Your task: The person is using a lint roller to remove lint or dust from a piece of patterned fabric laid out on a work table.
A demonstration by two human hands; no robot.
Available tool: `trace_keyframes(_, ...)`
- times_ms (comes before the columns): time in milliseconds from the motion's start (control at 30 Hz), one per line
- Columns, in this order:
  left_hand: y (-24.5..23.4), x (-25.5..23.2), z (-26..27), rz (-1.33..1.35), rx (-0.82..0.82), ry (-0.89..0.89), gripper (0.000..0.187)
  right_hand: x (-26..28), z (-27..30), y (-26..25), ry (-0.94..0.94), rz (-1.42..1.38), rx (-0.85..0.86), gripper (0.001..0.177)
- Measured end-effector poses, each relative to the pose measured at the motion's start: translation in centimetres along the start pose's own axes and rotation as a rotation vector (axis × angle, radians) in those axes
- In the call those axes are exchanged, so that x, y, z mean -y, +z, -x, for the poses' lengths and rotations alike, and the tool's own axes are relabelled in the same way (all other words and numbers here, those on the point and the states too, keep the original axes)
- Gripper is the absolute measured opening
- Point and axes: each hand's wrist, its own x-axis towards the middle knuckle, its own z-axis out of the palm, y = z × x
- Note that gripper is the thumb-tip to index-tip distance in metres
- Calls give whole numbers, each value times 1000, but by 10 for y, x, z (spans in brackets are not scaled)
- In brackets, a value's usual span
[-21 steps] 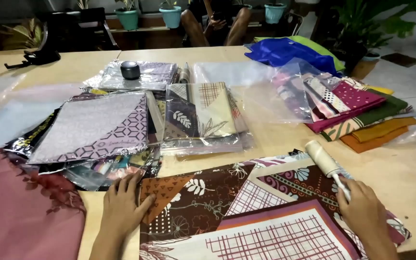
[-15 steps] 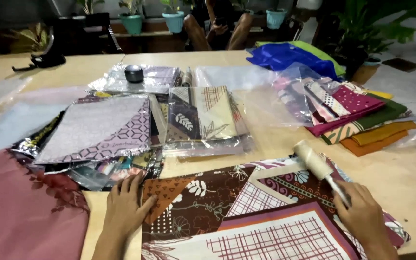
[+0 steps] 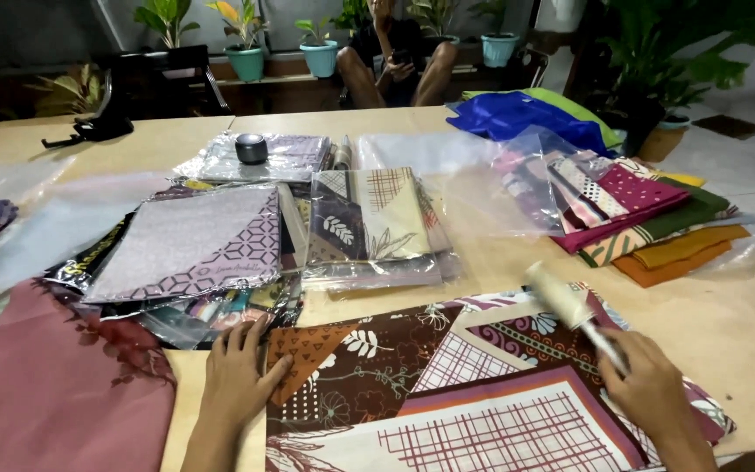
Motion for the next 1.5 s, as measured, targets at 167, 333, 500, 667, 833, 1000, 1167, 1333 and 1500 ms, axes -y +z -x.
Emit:
trace_keyframes(167, 4, 4, 0, -15, -144, 140, 73, 23, -5, -12, 88, 87, 175, 41)
trace_keyframes(333, 5, 2, 6, 5, -197, 246, 40, 14, -1, 2, 90, 212, 36, 40)
trace_keyframes(500, 18, 12, -4, -65, -262, 309, 43, 51, 36, 20, -75, 209, 149, 40)
trace_keyframes(667, 12, 7, 2, -104, -249, 323, 40, 80, 29, 4, 106, 350, 231, 33)
trace_keyframes(833, 7, 0, -1, -117, -194, 292, 38, 66, 30, 12, 146, 168, -18, 35)
trace_keyframes(1000, -2, -9, 6, -99, -52, 147, 45, 45, 38, 33, -402, -116, -99, 22)
trace_keyframes(1167, -7, -15, 10, -122, 46, 14, 50, 61, 34, 24, 97, 210, 132, 35)
trace_keyframes(1333, -2, -11, 5, -97, -6, 40, 49, 64, 39, 19, 131, 127, -94, 40)
trace_keyframes(1500, -3, -12, 7, -150, -15, 63, 47, 58, 39, 20, -356, -76, -78, 38)
